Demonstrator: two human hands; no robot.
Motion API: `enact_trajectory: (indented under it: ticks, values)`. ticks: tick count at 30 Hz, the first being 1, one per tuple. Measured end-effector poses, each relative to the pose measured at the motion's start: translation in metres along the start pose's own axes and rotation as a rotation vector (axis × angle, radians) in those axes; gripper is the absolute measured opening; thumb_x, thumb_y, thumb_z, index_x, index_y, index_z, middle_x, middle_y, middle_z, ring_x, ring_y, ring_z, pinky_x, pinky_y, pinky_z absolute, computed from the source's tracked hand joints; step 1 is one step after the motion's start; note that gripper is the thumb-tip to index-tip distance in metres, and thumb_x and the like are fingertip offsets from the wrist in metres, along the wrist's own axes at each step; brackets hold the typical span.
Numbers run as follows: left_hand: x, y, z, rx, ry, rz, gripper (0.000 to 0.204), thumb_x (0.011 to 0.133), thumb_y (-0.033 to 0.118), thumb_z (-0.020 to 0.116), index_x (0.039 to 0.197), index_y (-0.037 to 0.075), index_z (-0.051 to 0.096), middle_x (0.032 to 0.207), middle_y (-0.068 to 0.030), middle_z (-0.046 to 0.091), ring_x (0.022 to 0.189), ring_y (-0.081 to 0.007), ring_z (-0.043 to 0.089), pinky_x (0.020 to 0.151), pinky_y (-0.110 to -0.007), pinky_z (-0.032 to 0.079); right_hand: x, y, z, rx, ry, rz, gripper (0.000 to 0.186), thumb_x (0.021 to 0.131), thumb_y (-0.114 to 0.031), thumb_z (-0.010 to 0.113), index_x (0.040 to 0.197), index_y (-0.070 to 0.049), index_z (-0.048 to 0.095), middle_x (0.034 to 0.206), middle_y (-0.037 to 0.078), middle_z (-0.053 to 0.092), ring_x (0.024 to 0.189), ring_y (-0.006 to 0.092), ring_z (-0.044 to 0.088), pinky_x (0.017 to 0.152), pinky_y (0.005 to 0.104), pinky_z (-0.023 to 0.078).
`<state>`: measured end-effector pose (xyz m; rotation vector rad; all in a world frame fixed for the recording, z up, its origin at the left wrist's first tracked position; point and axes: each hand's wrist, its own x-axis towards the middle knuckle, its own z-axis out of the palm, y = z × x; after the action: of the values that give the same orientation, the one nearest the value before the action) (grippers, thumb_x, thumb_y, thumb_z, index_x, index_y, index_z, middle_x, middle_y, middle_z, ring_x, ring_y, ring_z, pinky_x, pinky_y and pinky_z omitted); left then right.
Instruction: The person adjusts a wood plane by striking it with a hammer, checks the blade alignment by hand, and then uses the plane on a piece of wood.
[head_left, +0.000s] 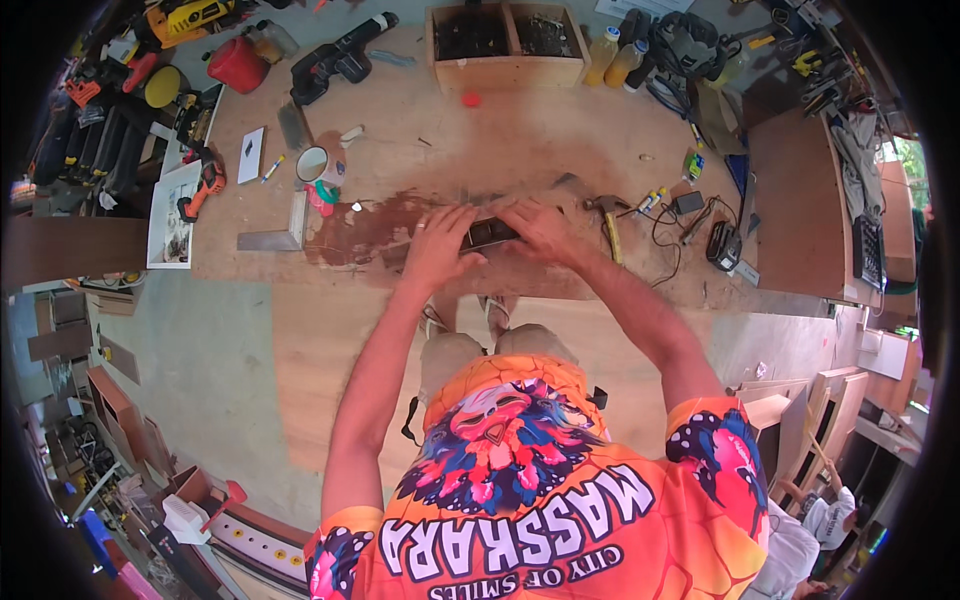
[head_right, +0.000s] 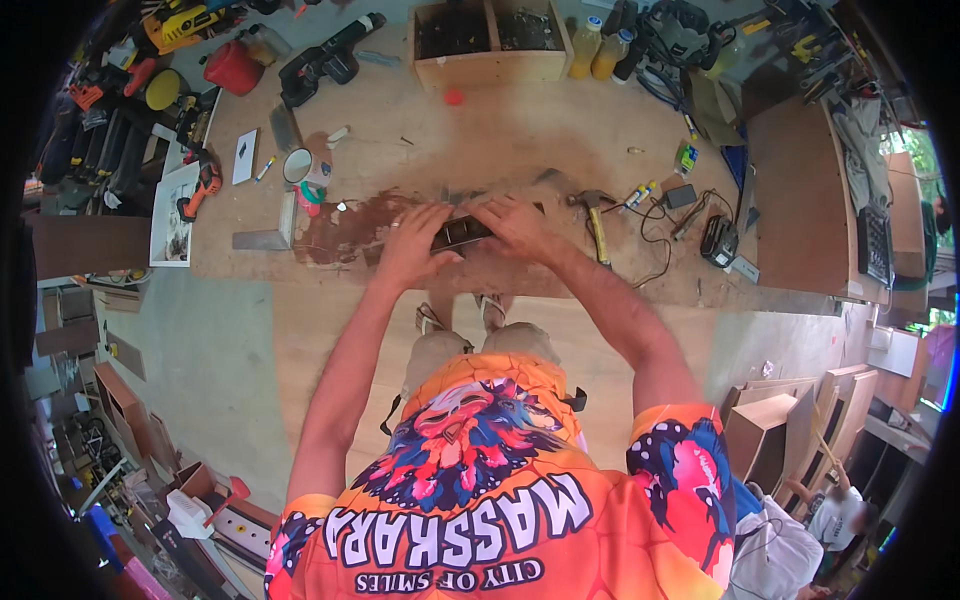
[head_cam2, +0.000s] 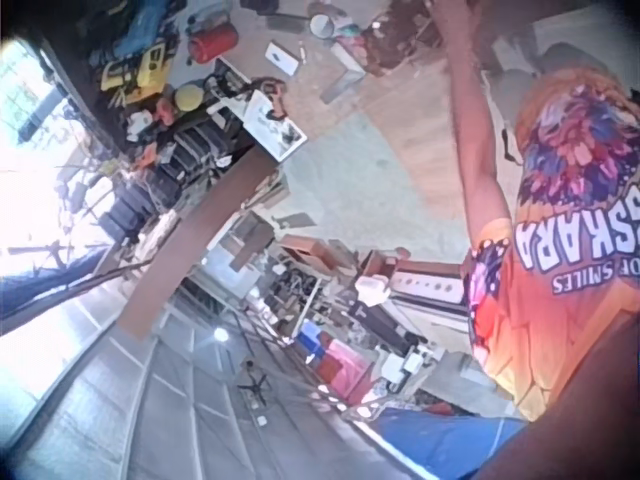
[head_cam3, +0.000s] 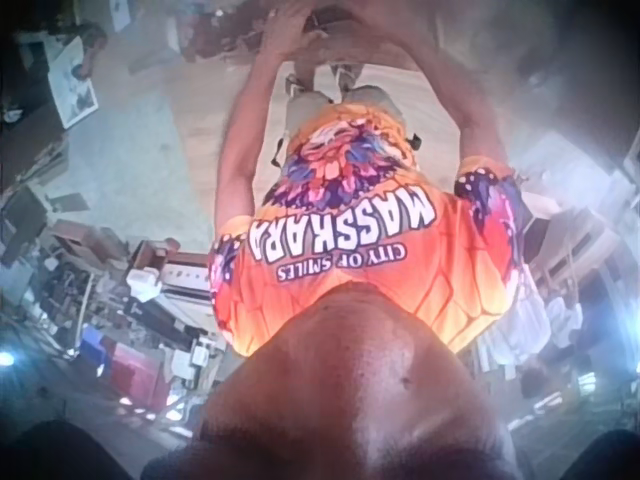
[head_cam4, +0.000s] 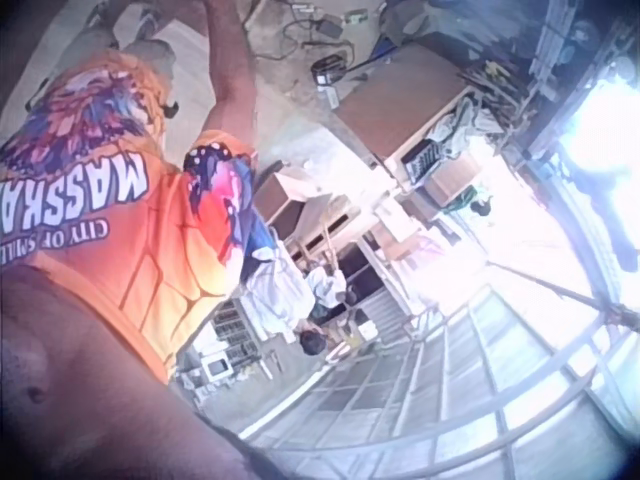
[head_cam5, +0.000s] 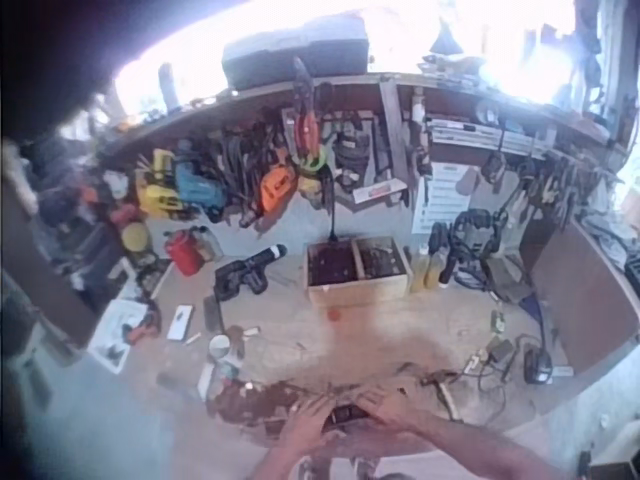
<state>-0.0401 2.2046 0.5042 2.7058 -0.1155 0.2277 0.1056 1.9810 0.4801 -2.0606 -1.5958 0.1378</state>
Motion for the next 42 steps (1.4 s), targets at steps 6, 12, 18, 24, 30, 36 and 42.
enact_trajectory:
  ticks: [6,12,18,24,30,36,42]
  values:
    - [0.0,-0.002,0.076,-0.321,0.031,-0.15,0.067,0.081,0.03,0.087,0.141,0.011,0.064,0.144,-0.0132,0.064,0.135,-0.0356,0.059,0.111,-0.047,0.046,-0.087,0.021,0.009,-0.387,0.554,0.666,0.067,0.083,-0.024,0.081,0.141,0.0,0.056,0.121,0.022,0.067,0.116,0.0427,0.062,0.1,0.0562,0.047]
    - [0.016,0.021,0.09,-0.542,0.192,-0.474,0.05,0.082,0.025,0.085,0.128,0.013,0.07,0.132,-0.0103,0.071,0.124,-0.0336,0.064,0.105,-0.046,0.049,-0.149,0.064,0.027,-0.293,0.323,1.129,0.043,0.091,-0.029,0.076,0.115,0.002,0.058,0.099,0.025,0.071,0.096,0.0447,0.07,0.081,0.0576,0.053]
    - [0.002,0.004,0.099,-0.443,0.221,-0.354,0.047,0.083,0.03,0.085,0.126,0.016,0.071,0.127,-0.0051,0.073,0.115,-0.0318,0.066,0.101,-0.048,0.047,-0.085,-0.008,-0.031,0.395,0.319,1.17,0.034,0.104,-0.028,0.066,0.119,0.001,0.06,0.071,0.012,0.066,0.054,0.0256,0.067,0.05,0.0418,0.052]
    - [0.015,0.021,0.098,-0.392,0.328,-0.407,0.043,0.084,0.032,0.084,0.122,0.013,0.074,0.124,-0.008,0.074,0.116,-0.0326,0.067,0.1,-0.046,0.05,-0.045,-0.017,-0.031,0.425,0.156,0.812,0.034,0.106,-0.028,0.063,0.13,-0.004,0.064,0.066,0.014,0.063,0.059,0.0248,0.068,0.053,0.0395,0.05]
    - [0.012,0.02,0.1,-0.41,0.356,-0.437,0.042,0.083,0.029,0.086,0.12,0.013,0.074,0.124,-0.0057,0.075,0.116,-0.0317,0.067,0.101,-0.045,0.05,0.004,0.009,-0.074,0.325,-0.089,0.691,0.031,0.105,-0.025,0.063,0.124,-0.001,0.067,0.075,0.021,0.066,0.057,0.0293,0.065,0.057,0.0436,0.05]
    - [0.013,0.021,0.098,-0.383,0.358,-0.436,0.041,0.082,0.029,0.086,0.119,0.013,0.076,0.125,-0.0052,0.075,0.114,-0.0307,0.069,0.1,-0.043,0.051,0.011,0.032,-0.077,0.246,-0.235,0.506,0.031,0.104,-0.024,0.062,0.123,0.0,0.068,0.076,0.021,0.066,0.052,0.0303,0.06,0.057,0.0461,0.05]
    - [0.012,0.02,0.098,-0.398,0.385,-0.447,0.04,0.081,0.028,0.087,0.118,0.013,0.077,0.125,-0.0044,0.076,0.113,-0.0302,0.069,0.1,-0.043,0.052,0.041,0.017,-0.094,0.25,-0.417,0.686,0.03,0.103,-0.022,0.063,0.125,-0.003,0.07,0.082,0.023,0.07,0.07,0.0334,0.069,0.069,0.0478,0.053]
